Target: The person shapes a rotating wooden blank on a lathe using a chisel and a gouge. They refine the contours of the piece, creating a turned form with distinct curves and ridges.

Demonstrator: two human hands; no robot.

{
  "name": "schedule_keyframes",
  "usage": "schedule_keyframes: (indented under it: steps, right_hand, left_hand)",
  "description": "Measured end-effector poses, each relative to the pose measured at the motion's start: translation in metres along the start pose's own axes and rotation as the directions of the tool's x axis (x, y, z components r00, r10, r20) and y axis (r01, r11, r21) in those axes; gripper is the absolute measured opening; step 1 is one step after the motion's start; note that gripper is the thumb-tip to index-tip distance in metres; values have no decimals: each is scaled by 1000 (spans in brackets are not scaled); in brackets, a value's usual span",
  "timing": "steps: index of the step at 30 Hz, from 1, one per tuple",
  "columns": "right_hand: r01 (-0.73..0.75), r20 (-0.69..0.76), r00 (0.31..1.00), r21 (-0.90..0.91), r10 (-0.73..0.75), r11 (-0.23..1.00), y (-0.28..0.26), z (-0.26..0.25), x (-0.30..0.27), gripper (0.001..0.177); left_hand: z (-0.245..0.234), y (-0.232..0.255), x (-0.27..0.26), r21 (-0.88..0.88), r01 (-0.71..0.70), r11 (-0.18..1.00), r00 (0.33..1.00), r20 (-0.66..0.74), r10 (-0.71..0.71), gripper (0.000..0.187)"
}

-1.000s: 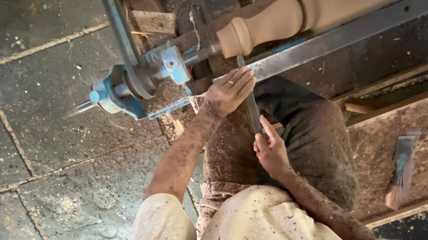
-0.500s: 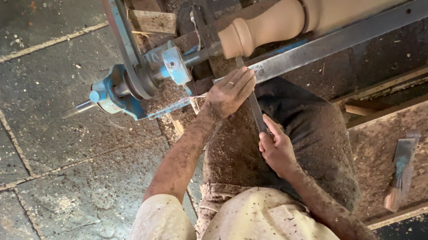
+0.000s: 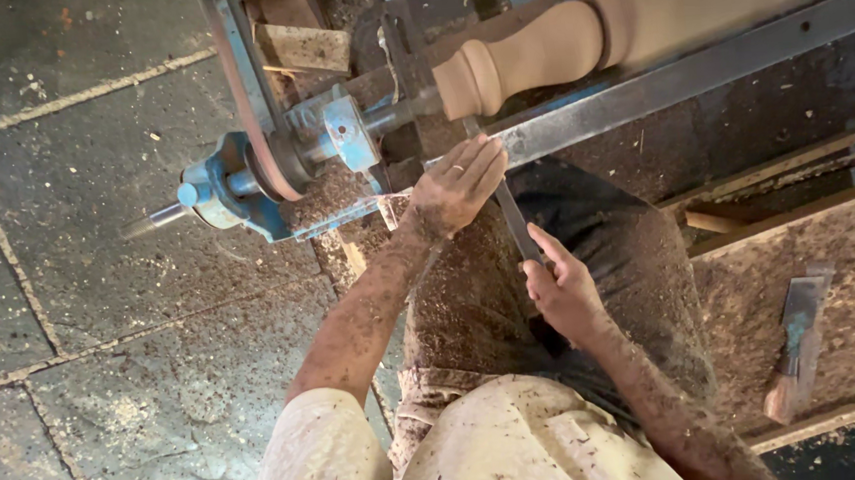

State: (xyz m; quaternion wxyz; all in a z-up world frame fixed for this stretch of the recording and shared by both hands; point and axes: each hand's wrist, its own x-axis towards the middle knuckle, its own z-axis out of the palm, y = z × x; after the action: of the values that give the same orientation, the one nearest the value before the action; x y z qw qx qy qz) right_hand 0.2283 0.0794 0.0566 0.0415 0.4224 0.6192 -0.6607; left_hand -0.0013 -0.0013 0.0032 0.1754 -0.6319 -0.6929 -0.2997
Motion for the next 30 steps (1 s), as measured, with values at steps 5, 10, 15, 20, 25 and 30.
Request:
schedule_keyframes:
  steps: [5,10,15,20,25,30]
  right_hand:
    - [-9,30,1000,-16,10,1000,-2,-11,4,63]
    - [5,50,999,-44,-3,999,-8,-19,5,62]
    - [-63,61,995,-145,73,987,-17,-28,10,62]
    - [-35,107,993,-178,54,983,-22,-39,15,63]
    - [8,166,986,-238,32,971,-25,-52,22,62]
    - [65,199,980,-261,-12,963,-24,-60,29,61]
  left_hand:
    - [1,3,-2,31,16,999,1000,15,-17,37]
    - [5,1,-4,25,0,1000,1000,-11,0,39]
    - [7,2,-7,54,4,999,1000,-27,-3,43]
    - [7,5,-9,70,29,997,999,-27,-27,42]
    - [9,6,-9,85,41,995,999,-18,-40,41]
    - [6,7,-9,95,35,995,999,-35,-31,41]
